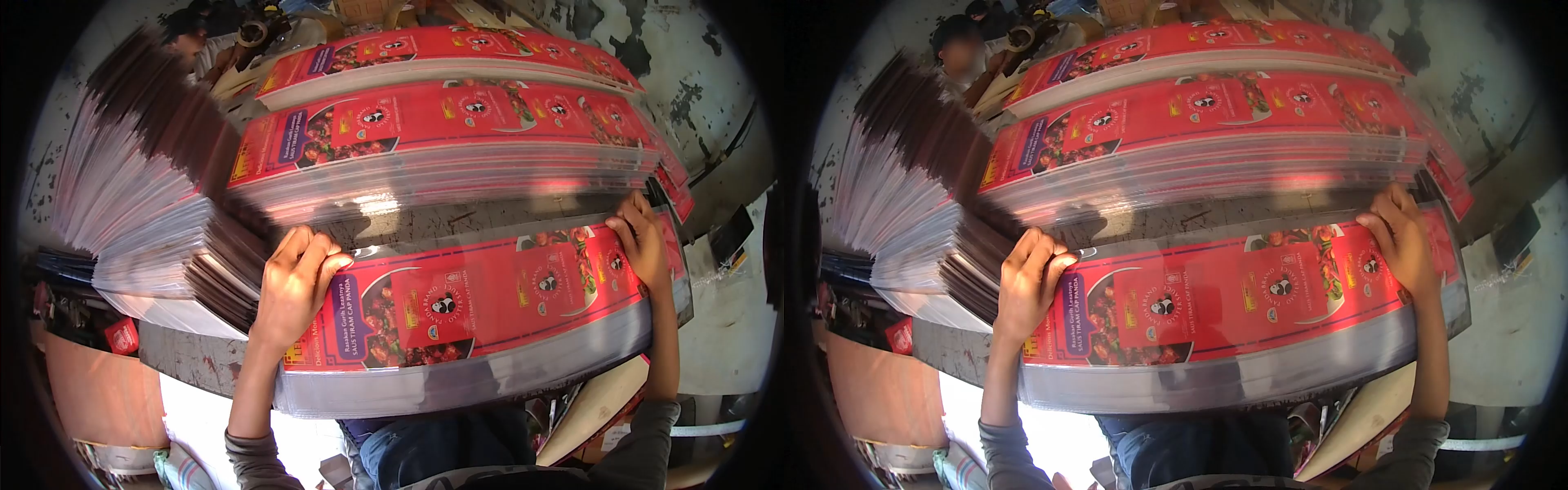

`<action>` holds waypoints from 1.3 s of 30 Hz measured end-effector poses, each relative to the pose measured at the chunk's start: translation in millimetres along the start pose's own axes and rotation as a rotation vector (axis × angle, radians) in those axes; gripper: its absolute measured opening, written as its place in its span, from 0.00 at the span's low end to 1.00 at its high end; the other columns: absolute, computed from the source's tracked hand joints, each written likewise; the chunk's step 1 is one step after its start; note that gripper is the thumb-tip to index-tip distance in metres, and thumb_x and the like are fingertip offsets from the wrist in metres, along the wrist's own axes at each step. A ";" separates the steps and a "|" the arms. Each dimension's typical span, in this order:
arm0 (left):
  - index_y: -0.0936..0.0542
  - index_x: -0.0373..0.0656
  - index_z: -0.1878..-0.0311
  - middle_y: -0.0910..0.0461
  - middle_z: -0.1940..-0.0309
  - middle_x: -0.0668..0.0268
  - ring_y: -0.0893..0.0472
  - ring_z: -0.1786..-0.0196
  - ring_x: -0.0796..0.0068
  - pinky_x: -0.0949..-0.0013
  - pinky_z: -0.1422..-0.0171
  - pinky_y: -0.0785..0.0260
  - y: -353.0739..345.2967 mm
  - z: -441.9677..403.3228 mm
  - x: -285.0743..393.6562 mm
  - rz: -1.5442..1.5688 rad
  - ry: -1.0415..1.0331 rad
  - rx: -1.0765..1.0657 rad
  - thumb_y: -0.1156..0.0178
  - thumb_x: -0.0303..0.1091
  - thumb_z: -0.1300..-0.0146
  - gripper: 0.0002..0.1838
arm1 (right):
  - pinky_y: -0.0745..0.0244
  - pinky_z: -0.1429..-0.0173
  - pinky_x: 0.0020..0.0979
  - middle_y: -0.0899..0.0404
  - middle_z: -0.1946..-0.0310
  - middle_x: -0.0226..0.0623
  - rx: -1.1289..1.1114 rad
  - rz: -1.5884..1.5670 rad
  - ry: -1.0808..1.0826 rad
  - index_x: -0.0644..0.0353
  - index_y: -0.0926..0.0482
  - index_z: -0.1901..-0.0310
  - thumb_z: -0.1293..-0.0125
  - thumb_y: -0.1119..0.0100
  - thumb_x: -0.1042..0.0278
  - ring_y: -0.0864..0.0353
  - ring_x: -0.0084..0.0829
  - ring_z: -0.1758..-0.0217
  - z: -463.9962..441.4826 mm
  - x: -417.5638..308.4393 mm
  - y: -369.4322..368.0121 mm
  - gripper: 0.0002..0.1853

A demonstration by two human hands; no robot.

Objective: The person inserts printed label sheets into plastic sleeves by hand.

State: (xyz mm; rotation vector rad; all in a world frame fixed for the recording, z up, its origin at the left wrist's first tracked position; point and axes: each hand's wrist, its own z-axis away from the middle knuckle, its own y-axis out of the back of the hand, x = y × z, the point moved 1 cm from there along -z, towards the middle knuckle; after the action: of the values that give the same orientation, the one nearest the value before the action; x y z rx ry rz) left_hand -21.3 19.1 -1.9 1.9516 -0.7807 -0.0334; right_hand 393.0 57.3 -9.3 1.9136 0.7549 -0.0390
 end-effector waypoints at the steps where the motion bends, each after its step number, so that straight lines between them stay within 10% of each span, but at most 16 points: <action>1: 0.27 0.33 0.71 0.30 0.75 0.58 0.28 0.71 0.56 0.63 0.66 0.34 0.2 0.4 -0.1 -0.009 0.001 0.005 0.39 0.25 0.45 0.07 | 0.38 0.62 0.32 0.37 0.74 0.40 -0.010 0.017 -0.028 0.67 0.32 0.72 0.43 0.42 0.72 0.35 0.38 0.68 0.7 0.2 0.3 0.10; 13: 0.27 0.40 0.73 0.31 0.78 0.63 0.28 0.73 0.61 0.63 0.65 0.35 7.6 -1.0 -5.8 -0.124 0.032 0.028 0.33 0.38 0.50 0.14 | 0.41 0.59 0.33 0.34 0.74 0.41 0.057 0.045 0.010 0.66 0.31 0.71 0.41 0.44 0.71 0.34 0.40 0.69 -0.1 0.5 1.0 0.08; 39: 0.28 0.33 0.72 0.29 0.77 0.60 0.28 0.73 0.69 0.71 0.66 0.36 3.7 0.0 -10.9 0.171 0.196 -0.004 0.37 0.26 0.46 0.09 | 0.40 0.58 0.34 0.32 0.73 0.42 0.047 0.055 0.031 0.67 0.31 0.71 0.40 0.46 0.71 0.32 0.42 0.66 -0.4 1.2 0.7 0.08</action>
State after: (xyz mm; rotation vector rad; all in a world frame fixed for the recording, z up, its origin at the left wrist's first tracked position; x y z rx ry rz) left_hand -31.8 23.8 -2.1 1.8451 -0.8122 0.2554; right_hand 394.3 58.1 -9.0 1.9832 0.7268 0.0067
